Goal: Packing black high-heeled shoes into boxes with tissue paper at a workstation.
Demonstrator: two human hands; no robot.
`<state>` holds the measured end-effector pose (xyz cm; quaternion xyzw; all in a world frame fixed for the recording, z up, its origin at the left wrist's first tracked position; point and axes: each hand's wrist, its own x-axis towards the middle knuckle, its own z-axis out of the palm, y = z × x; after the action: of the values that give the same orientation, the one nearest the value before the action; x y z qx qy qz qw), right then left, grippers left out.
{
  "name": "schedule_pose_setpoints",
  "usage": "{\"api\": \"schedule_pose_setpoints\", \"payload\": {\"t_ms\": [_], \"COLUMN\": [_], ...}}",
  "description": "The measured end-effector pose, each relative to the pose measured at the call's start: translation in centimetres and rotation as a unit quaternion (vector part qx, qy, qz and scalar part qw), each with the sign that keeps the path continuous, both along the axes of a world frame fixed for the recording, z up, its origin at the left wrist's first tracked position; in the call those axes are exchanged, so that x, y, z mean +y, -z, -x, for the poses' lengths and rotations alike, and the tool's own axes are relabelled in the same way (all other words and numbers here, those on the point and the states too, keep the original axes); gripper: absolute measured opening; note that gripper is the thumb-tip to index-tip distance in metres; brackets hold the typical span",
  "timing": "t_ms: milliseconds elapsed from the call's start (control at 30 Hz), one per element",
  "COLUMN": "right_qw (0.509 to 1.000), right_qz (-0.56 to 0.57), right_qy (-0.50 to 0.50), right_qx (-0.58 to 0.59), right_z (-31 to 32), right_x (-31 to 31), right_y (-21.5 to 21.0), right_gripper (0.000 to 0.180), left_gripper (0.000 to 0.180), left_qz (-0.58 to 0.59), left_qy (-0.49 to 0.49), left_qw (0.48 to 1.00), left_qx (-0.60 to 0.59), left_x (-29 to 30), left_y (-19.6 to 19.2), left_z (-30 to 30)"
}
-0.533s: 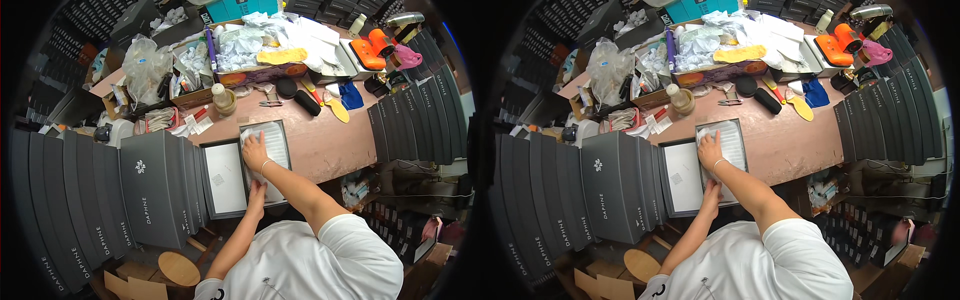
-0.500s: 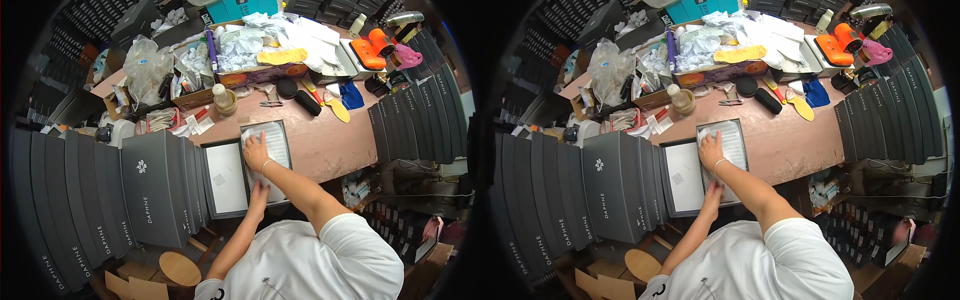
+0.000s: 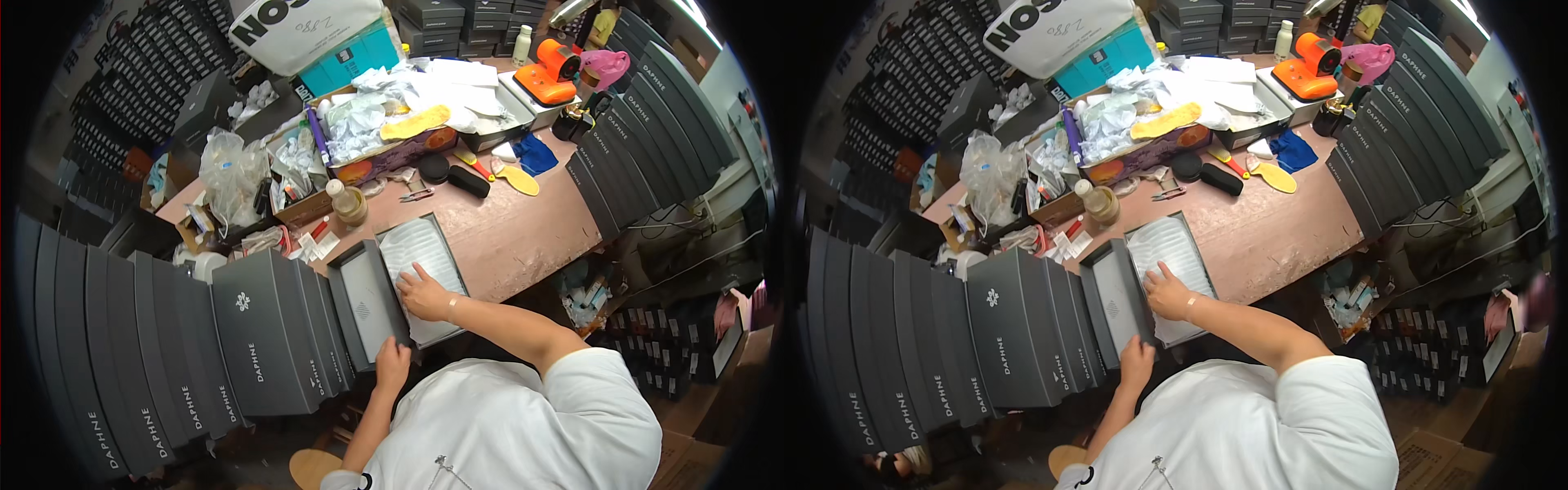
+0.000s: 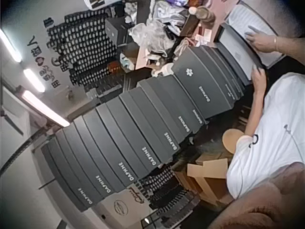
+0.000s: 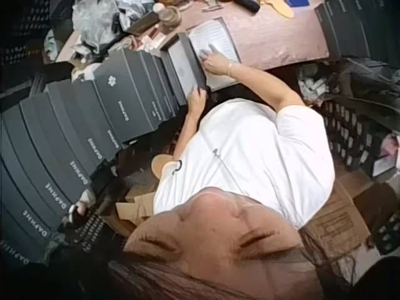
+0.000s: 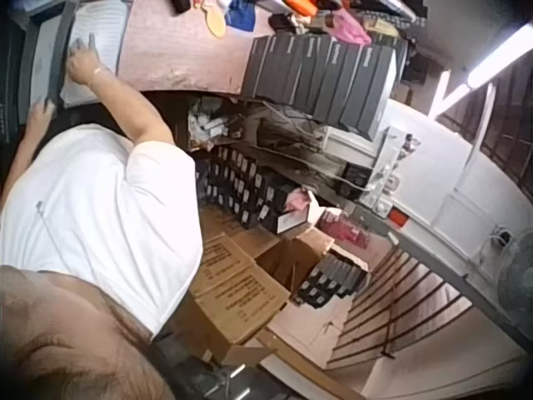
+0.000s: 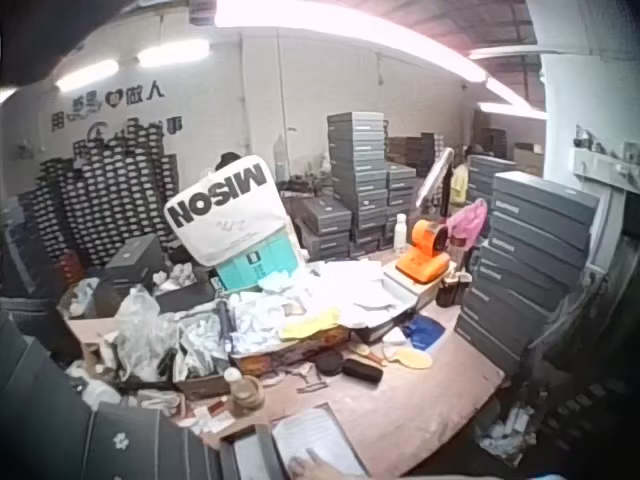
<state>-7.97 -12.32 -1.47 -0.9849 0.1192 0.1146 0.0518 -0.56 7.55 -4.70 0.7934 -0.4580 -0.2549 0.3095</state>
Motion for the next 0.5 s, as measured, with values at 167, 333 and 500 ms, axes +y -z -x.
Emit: {"api": "schedule_pose_setpoints", "payload": {"t_ms": [167,333,500], "right_qw": [0.827,0.704,0.782], "right_qz": [-0.397,-0.423,-0.273], "right_qy": [0.281,0.475,0.54], "right_qx": [-0.283,-0.317,-0.15], "right_z": [7.4,10.9,7.6], "right_x": [2.0,-0.6,-2.3], "right_y": [-5.7,-2.7,1.3], "right_gripper": [0.066,0.054,0.071], "left_gripper": [0.028,0.052,0.059], "left_qz": [0.211,0.137,0.03], "left_qy": [-0.138,0.005,-0.113], "left_qw": [0.767,0.987,0.924], "left_qx": [0.59,0.083,0.364], "left_x": [3.6,-1.2,-9.1], "left_y": [-11.2,-2.8,3.3], "left_z": [-1.1,0.6,-2.4]}}
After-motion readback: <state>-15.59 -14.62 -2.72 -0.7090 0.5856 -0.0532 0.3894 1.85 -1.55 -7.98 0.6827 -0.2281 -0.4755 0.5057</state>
